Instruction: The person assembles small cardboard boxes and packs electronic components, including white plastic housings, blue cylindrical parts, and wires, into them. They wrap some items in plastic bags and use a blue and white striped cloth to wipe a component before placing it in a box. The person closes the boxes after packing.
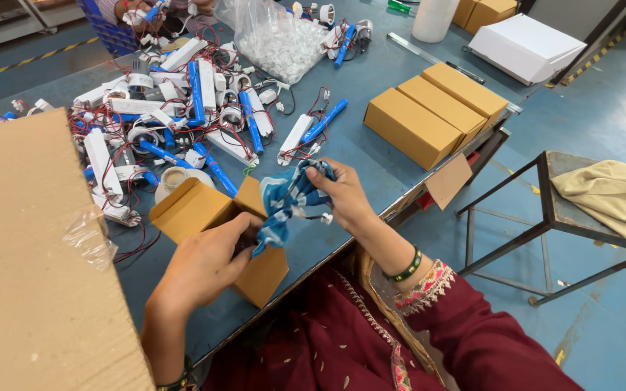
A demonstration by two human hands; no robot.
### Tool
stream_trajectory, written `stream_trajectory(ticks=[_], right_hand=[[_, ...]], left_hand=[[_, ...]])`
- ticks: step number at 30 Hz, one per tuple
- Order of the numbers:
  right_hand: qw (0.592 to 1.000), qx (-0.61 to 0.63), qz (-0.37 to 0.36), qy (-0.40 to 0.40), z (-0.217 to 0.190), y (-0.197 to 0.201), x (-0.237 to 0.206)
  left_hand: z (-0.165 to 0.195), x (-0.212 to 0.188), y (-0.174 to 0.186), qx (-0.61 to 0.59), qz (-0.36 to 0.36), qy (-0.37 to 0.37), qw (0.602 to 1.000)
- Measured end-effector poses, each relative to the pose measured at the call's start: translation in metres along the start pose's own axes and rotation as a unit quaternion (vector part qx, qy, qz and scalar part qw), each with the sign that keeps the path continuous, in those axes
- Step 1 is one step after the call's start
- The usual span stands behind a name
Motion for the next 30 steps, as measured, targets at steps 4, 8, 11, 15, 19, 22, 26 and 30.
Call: stream_trajectory(ticks=[4,8,11,15,19,22,26,30], right_hand=[[0.968,0.218,0.115,-0.055,-0.02,0.017,0.007],[0.957,0.237,0.167,0.026,-0.039,0.053,0.024],[0.994,-0.011,0.103,0.032,-0.02,0.075,0.028],[0.986,-0.087,0.141,0.035,0.0,0.125,0.032],[0.984,-0.05,0.154,0.077,0.008,0.167,0.029],[0.967,-0.094,0.233,0.046,0.008,0.192,0.036],[0.931,0.005,0.363,-0.046,0.004,0.226,0.056],[0.94,0.053,0.337,0.024,0.016,0.254,0.071]], left_hand=[[0.003,-0.003,0.0,-0.005,0.039,-0.042,0.998],[-0.001,-0.006,-0.001,0.027,0.05,-0.009,0.998],[0.002,-0.008,-0.002,0.035,0.08,-0.042,0.995],[0.007,-0.009,-0.001,0.032,0.083,-0.027,0.996],[0.014,-0.015,0.0,0.073,0.131,-0.098,0.984],[0.021,-0.018,-0.009,0.088,0.16,-0.127,0.975],[0.022,-0.016,-0.018,0.095,0.186,-0.087,0.974],[0.019,-0.02,-0.016,0.078,0.24,-0.094,0.963]])
Point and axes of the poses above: each hand's wrist, its own x-axis towards the middle knuckle, its own y-axis out of the back of the hand, z = x × y, the point moved 2 cm from there along x, towards the middle knuckle, and after that the axes turned 6 degrees about y, right-handed, at the moved point
